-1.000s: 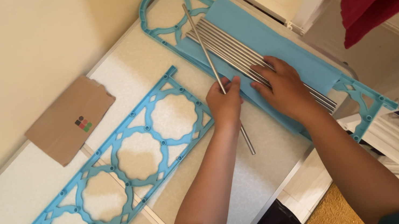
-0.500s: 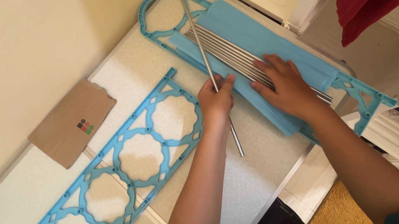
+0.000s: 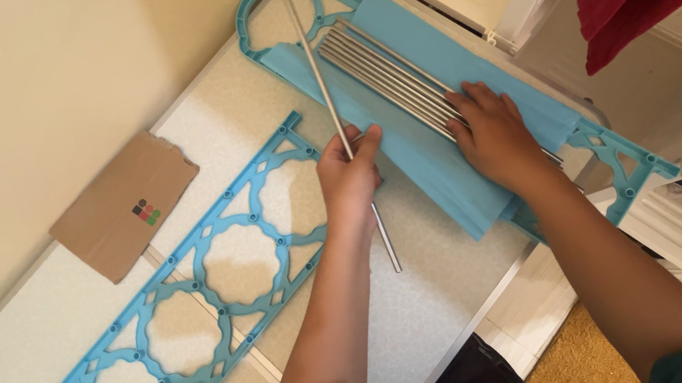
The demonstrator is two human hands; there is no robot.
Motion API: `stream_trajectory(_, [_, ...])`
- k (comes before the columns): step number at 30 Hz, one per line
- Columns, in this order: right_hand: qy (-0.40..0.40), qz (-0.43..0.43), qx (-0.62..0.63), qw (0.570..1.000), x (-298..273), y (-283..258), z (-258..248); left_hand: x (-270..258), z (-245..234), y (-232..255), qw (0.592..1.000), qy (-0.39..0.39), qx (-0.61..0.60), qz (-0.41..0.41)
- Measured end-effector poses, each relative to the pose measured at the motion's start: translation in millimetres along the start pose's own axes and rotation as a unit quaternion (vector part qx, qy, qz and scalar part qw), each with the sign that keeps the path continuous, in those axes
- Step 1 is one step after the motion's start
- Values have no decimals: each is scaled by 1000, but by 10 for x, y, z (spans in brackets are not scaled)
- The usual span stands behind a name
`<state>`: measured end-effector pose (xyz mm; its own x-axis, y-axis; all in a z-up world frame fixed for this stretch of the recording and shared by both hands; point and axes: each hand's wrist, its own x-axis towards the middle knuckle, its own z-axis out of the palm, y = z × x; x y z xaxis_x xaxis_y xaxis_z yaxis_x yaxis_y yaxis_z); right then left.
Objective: The person assembles a light-blue plastic drying rack by inserting metal rods into the frame and threading a blue fabric sheet through the rods. They then attach the assembled fabric section to the rack frame, aligning and securing it in place.
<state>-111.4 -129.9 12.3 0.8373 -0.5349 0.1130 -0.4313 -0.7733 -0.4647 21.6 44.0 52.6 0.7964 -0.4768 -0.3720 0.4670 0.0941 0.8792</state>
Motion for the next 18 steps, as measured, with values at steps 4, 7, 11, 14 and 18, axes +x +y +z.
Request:
stream_trajectory(4, [-24,0,0,1000,-5,-108,-47,24,-104,58,1000,1,-2,-1])
stream_trajectory(7, [-37,-3,-33,999,-4,-162,-29,6,-132,112,1000,-13,-16,-4])
stream_trajectory(11, [0,-12,-35,999,10,-82,24,-89,-149,229,1000,-8,0,-8])
stream_trajectory(14, [37,-32,-36,998,4,-17,61,-116,-247,305,1000,-14,3,10])
stream_trajectory(18, [69,-50,-35,996,-6,2,76,-93,-540,377,997,-34,-66,18])
